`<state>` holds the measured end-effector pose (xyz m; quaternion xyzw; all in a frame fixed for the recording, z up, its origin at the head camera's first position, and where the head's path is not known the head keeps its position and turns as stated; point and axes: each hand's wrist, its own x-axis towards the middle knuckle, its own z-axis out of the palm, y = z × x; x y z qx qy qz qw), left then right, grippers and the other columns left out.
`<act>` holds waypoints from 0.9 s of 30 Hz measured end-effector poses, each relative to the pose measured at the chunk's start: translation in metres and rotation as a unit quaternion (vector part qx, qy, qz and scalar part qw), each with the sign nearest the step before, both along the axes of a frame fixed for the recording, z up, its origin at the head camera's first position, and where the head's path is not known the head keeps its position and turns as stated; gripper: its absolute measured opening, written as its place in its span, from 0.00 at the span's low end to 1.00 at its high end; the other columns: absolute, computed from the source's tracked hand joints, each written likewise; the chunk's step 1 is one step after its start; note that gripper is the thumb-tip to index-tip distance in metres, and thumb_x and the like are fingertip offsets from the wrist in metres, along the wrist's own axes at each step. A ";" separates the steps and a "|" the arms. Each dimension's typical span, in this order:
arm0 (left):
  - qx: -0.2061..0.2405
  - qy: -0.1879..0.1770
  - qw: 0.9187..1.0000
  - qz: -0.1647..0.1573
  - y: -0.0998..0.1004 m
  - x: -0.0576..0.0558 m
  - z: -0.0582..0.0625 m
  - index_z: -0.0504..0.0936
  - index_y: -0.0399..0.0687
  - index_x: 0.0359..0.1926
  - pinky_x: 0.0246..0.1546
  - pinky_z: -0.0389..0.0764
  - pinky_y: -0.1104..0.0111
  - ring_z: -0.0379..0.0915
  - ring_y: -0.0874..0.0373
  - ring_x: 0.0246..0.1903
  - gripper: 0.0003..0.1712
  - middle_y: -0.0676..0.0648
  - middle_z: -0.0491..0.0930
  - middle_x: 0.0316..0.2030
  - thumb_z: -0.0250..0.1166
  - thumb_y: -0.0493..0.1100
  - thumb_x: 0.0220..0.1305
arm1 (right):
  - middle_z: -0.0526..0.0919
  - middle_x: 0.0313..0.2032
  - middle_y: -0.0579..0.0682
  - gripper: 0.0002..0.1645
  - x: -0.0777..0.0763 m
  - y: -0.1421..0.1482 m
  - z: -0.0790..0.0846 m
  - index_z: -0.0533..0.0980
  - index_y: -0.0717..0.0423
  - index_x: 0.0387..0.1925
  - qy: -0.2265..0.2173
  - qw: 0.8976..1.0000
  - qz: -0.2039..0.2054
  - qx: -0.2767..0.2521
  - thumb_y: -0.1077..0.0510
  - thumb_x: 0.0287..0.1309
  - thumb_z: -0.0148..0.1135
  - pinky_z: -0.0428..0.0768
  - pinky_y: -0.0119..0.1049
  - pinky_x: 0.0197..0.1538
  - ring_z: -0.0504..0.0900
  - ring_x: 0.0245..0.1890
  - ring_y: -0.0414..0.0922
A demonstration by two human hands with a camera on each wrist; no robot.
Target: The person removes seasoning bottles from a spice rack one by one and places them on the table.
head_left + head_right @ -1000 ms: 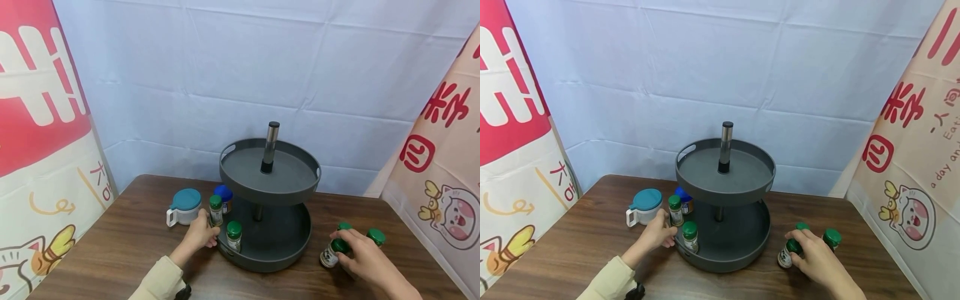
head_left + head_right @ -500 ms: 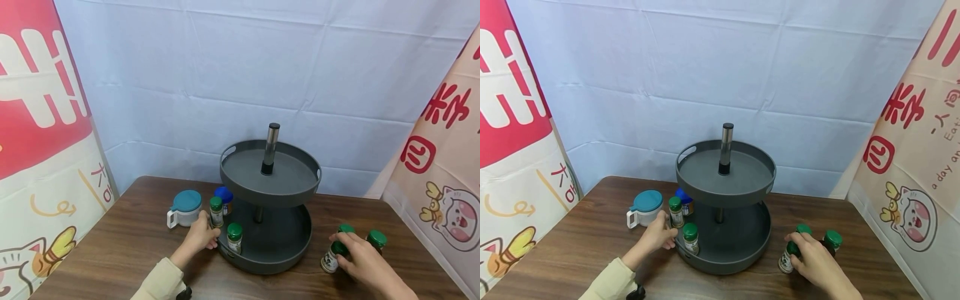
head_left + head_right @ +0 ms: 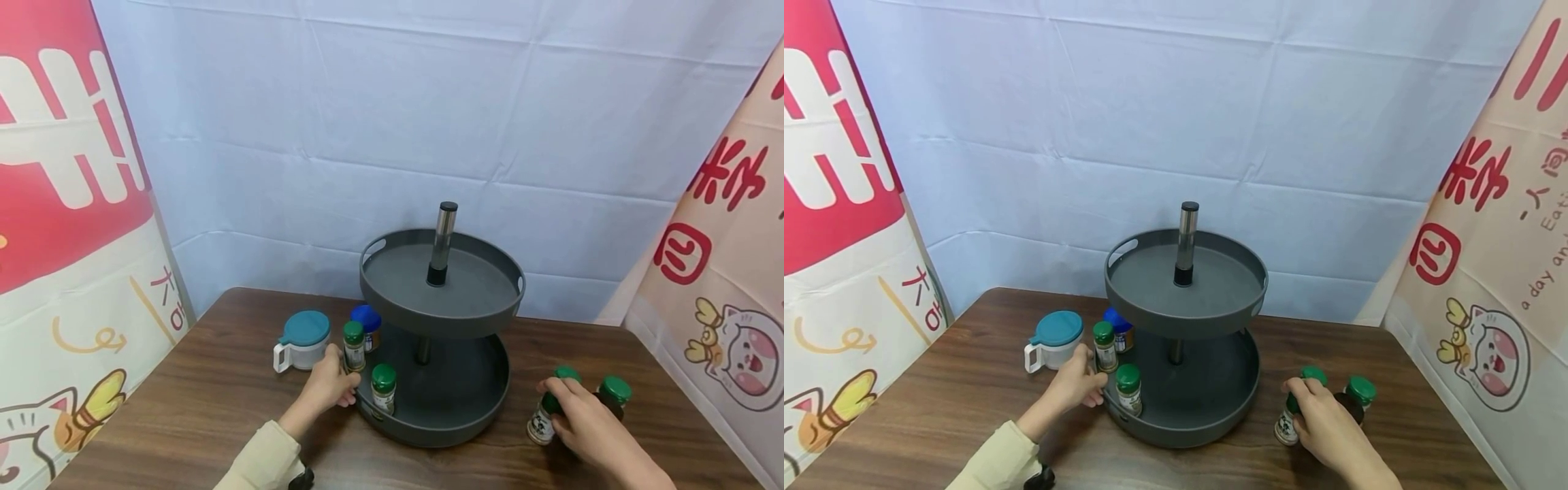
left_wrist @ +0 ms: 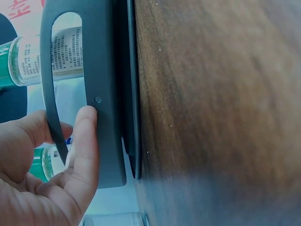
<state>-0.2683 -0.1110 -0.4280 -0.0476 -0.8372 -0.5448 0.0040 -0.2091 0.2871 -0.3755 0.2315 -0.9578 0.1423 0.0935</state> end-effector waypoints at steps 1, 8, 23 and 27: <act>0.001 -0.001 1.000 0.000 0.000 0.000 0.000 0.58 0.27 0.52 0.14 0.77 0.60 0.74 0.54 0.11 0.29 0.44 0.74 0.17 0.59 0.29 0.51 | 0.75 0.42 0.53 0.27 0.000 0.000 0.000 0.72 0.56 0.45 -0.001 1.000 0.000 0.000 0.71 0.41 0.69 0.75 0.36 0.30 0.78 0.36 0.51; 0.000 -0.004 1.000 -0.001 -0.001 0.000 0.000 0.57 0.26 0.53 0.14 0.77 0.61 0.74 0.54 0.12 0.29 0.44 0.74 0.17 0.59 0.29 0.51 | 0.73 0.44 0.57 0.27 0.001 -0.001 0.000 0.72 0.56 0.45 0.012 1.000 0.000 -0.004 0.72 0.40 0.70 0.75 0.36 0.30 0.79 0.36 0.50; -0.017 -0.018 0.999 -0.029 -0.004 0.002 0.007 0.56 0.25 0.55 0.15 0.77 0.62 0.75 0.53 0.14 0.30 0.44 0.75 0.19 0.59 0.31 0.55 | 0.74 0.44 0.52 0.22 0.006 -0.001 0.006 0.75 0.54 0.42 0.050 0.999 -0.002 -0.001 0.65 0.42 0.72 0.77 0.43 0.38 0.77 0.42 0.52; -0.047 -0.023 0.997 -0.049 -0.010 0.004 0.015 0.57 0.22 0.57 0.17 0.77 0.64 0.75 0.54 0.15 0.33 0.45 0.76 0.19 0.62 0.35 0.57 | 0.76 0.45 0.52 0.19 0.009 -0.003 0.012 0.76 0.52 0.42 0.052 0.999 -0.002 -0.008 0.62 0.45 0.71 0.76 0.49 0.43 0.74 0.49 0.57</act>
